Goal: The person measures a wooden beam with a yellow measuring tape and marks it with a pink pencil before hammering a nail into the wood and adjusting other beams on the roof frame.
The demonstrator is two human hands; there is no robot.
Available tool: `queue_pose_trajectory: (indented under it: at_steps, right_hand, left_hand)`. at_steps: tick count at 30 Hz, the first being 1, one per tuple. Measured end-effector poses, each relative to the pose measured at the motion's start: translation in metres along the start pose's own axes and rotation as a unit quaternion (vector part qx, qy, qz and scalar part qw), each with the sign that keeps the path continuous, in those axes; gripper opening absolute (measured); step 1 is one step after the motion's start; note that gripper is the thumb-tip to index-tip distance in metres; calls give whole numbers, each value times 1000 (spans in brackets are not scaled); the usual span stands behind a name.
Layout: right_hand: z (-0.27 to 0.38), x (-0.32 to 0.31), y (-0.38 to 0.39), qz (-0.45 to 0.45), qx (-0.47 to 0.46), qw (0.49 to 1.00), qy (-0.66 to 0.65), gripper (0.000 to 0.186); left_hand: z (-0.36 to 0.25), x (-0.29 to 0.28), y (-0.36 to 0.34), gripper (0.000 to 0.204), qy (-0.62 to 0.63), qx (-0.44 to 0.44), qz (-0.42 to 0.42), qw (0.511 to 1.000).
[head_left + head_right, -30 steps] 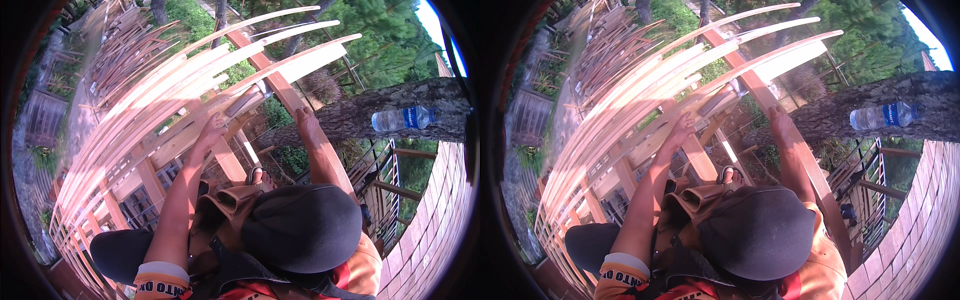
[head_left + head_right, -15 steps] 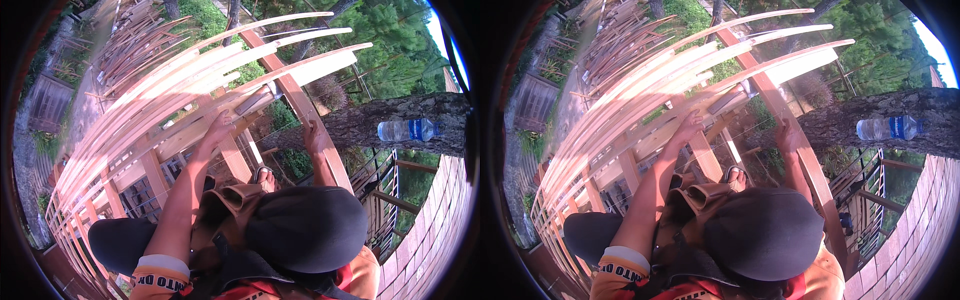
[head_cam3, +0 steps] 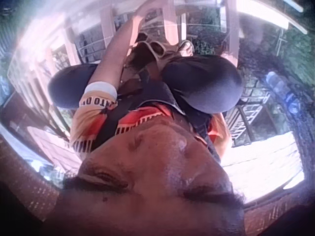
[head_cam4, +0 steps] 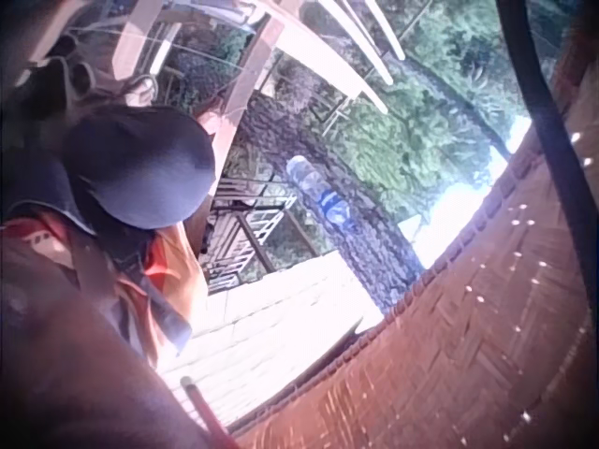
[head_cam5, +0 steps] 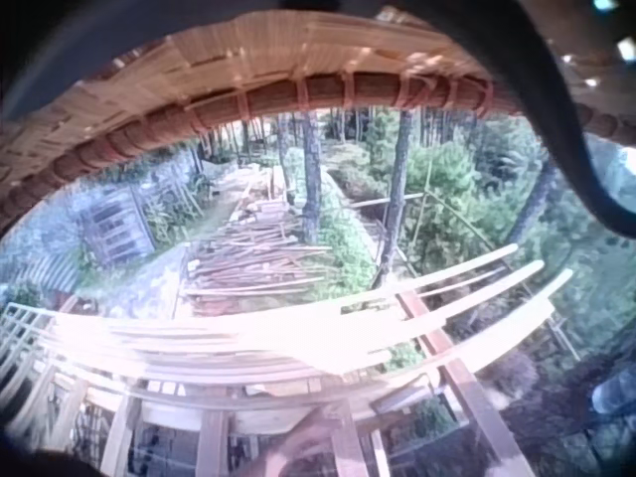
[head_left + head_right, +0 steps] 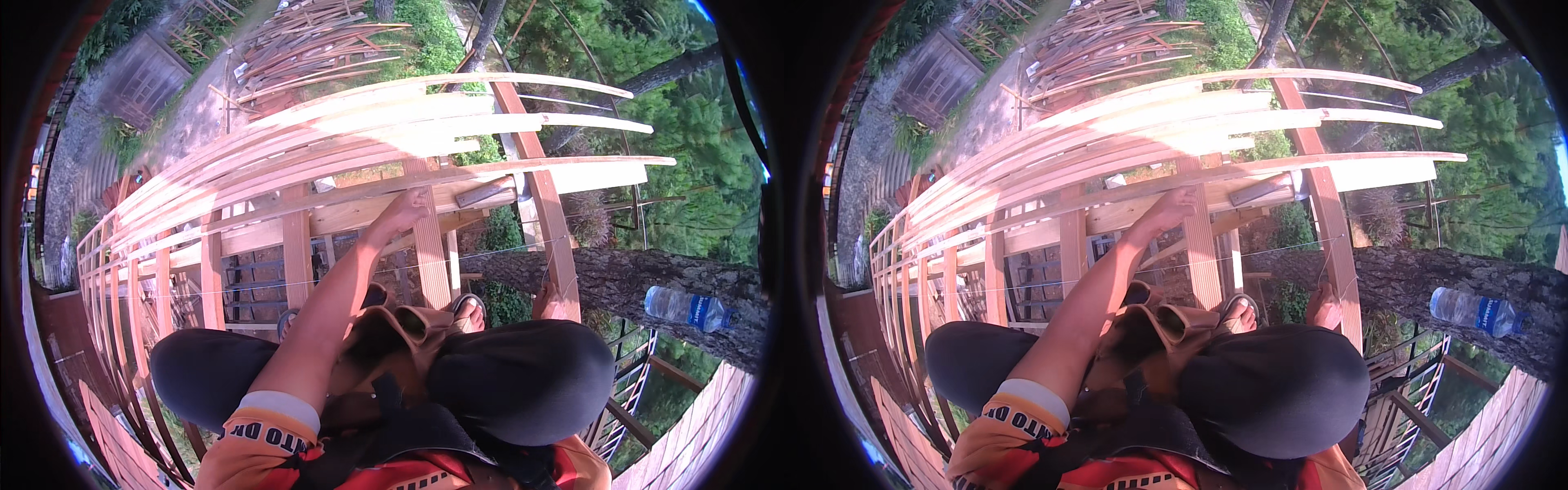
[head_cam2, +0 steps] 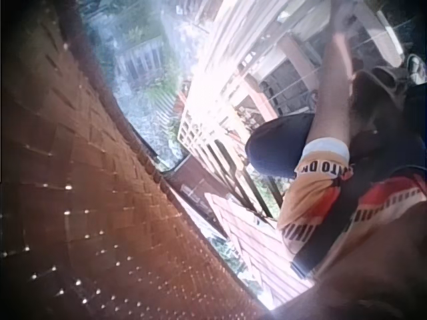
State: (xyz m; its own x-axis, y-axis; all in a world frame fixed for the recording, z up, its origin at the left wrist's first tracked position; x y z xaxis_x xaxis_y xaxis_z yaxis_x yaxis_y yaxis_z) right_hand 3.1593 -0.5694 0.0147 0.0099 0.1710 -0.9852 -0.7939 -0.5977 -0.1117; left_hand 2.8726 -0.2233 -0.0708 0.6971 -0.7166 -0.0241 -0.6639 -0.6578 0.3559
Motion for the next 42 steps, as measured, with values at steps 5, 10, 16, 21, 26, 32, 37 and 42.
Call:
queue_pose_trajectory:
  at_steps: [5,10,16,21,26,32,37,42]
  right_hand:
    - [84,-25,-49,-41,-131,986,-89,28]
    - [242,32,-115,100,-295,918,-247,27]
    - [371,147,-174,148,-376,900,-166,37]
    - [405,154,-159,146,-443,875,-131,55]
    - [404,170,-165,165,-526,830,-84,49]
    - [397,177,-161,173,-520,835,-46,41]
    - [394,176,-156,160,-511,843,-44,45]
    - [381,155,-152,184,-333,922,-75,47]
  left_hand:
    - [-22,-91,37,66,-144,-68,-15,987]
    - [-49,-240,128,61,-318,-136,-145,927]
    - [-83,-286,227,57,-237,-129,-313,911]
    - [-43,-230,276,57,8,-107,-357,928]
    - [5,-157,262,54,99,-130,-317,934]
    - [11,-114,233,47,305,-87,-324,891]
    - [-7,-120,225,43,327,-45,-340,880]
    - [-5,-110,223,41,358,-24,-346,867]
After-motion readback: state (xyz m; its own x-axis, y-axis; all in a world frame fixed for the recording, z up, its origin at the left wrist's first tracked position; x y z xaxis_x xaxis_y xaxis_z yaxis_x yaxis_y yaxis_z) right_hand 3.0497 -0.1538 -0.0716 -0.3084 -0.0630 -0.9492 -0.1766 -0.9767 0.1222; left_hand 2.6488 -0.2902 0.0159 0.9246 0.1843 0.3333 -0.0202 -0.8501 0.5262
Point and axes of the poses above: each hand's wrist, its own y-axis away from the middle knuckle, its own x-axis out of the palm, z = x × y, the point moved 4 cm from there along -y, towards the middle knuckle, and after that the axes turned 6 degrees about x, right-handed, at the moved point
